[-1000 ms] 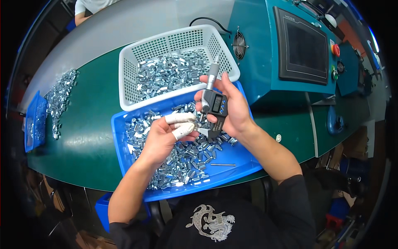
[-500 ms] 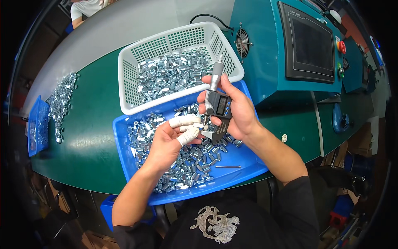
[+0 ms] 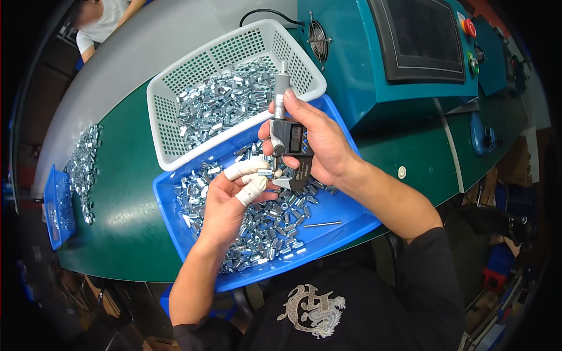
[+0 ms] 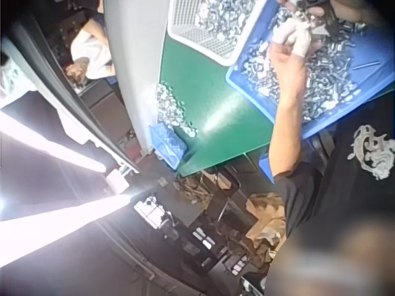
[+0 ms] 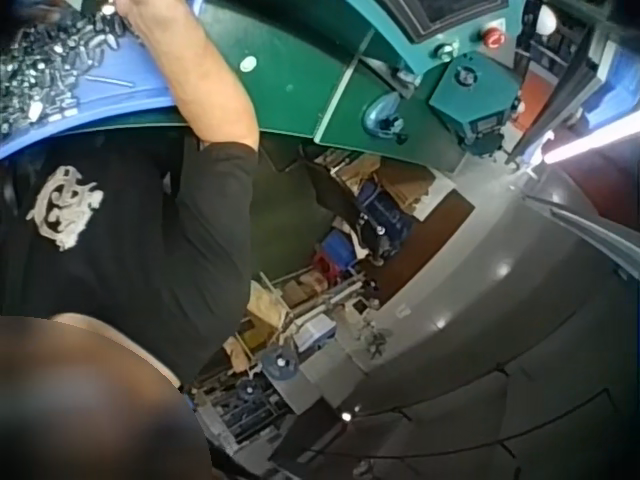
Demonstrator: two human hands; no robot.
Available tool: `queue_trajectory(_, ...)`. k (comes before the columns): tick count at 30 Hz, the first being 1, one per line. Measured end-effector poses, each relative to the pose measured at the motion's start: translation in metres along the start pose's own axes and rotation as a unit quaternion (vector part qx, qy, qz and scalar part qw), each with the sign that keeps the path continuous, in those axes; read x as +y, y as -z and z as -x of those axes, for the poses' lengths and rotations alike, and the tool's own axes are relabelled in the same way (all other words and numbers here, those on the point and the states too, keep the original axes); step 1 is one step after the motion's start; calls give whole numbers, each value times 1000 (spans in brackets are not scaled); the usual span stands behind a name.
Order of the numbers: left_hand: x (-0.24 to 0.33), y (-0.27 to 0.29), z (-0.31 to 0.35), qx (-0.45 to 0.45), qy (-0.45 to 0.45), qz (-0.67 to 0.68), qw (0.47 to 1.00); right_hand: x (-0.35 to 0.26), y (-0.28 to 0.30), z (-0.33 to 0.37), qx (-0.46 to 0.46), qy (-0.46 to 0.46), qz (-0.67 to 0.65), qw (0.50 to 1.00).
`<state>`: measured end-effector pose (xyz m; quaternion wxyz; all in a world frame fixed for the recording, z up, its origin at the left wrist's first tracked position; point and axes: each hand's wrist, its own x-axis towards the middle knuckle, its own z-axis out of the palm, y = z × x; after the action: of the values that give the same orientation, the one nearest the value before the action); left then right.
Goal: Measuring small white components using a digital caliper at a manual workstation.
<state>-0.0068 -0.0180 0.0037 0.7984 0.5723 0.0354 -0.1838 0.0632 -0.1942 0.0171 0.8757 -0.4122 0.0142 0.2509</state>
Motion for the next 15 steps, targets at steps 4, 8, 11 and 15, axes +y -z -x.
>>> queue_trajectory(4, -1, 3, 2, 2, 14, 16, 1000, 0, 0, 1, -5, 1, -4, 1000)
queue_trajectory(8, 0, 2, 1, 2, 20, 12, 1000, 1, 1, 0, -11, 5, -11, 1000)
queue_trajectory(11, 0, 3, 1, 3, 21, 15, 1000, 1, 2, 0, -15, 8, -11, 1000)
queue_trajectory(15, -2, 3, 2, 10, 18, 26, 999, 1, 1, 0, -19, 11, -8, 1000)
